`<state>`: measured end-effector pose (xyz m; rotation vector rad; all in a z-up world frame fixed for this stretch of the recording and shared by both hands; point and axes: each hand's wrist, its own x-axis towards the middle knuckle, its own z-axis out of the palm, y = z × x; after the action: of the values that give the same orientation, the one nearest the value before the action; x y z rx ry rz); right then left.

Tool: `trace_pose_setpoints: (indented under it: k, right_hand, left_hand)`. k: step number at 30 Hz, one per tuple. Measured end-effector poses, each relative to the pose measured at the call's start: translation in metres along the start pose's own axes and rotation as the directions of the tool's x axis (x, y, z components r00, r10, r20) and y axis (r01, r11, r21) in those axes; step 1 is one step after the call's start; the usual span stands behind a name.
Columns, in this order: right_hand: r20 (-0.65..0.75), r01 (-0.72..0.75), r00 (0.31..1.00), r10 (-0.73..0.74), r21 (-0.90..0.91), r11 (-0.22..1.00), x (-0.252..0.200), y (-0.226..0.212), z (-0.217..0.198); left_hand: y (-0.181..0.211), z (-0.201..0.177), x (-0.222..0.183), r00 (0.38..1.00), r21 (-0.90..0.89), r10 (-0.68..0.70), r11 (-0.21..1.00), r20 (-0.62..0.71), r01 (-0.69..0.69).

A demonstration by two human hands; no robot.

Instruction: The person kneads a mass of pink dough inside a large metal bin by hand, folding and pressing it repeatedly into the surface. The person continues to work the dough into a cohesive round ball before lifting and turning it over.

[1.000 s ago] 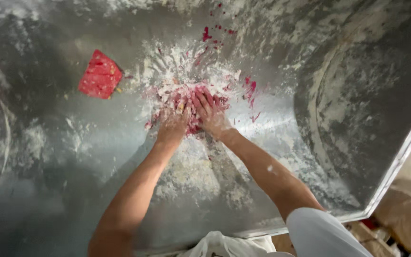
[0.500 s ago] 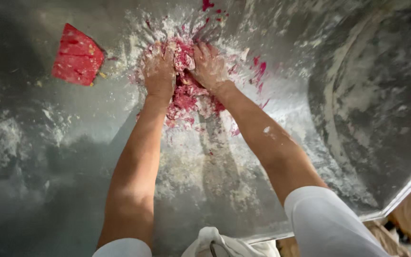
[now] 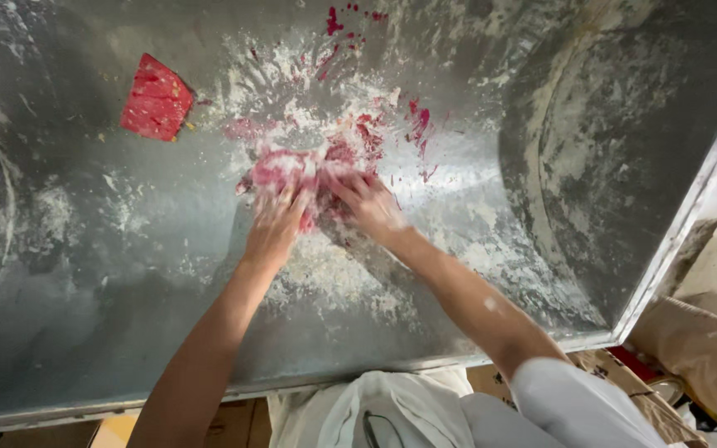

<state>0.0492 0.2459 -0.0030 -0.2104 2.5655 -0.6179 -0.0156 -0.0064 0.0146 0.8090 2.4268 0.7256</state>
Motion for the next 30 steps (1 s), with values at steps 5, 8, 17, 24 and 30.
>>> trace_pose_setpoints:
  k: [5,8,17,24,30]
  right_hand:
    - [-0.088,0.024,0.994,-0.061,-0.380,0.925,0.087,0.016,0.011]
    - [0.062,-0.036,0.996,0.061,-0.344,0.938,0.114,0.028,0.007]
    - [-0.003,-0.110,0.993,0.114,-0.287,0.951,0.188,0.097,0.037]
    - [-0.170,-0.068,0.984,0.046,-0.129,0.989,0.105,0.037,-0.016]
    - [0.082,-0.208,0.978,0.191,0.384,0.900,-0.052,0.011,-0.019]
  left_hand:
    - [-0.053,0.046,0.058,1.000,0.282,0.022,0.959,-0.015,-0.016]
    - [-0.083,0.068,0.085,0.997,0.269,-0.039,0.961,-0.068,0.056]
    - [-0.146,0.101,0.150,0.957,0.110,-0.286,0.951,-0.044,0.289]
    - [-0.049,0.047,0.104,0.965,0.088,-0.119,0.986,-0.233,0.143]
    - [0.043,-0.006,-0.038,0.839,0.068,-0.282,0.956,0.464,0.284]
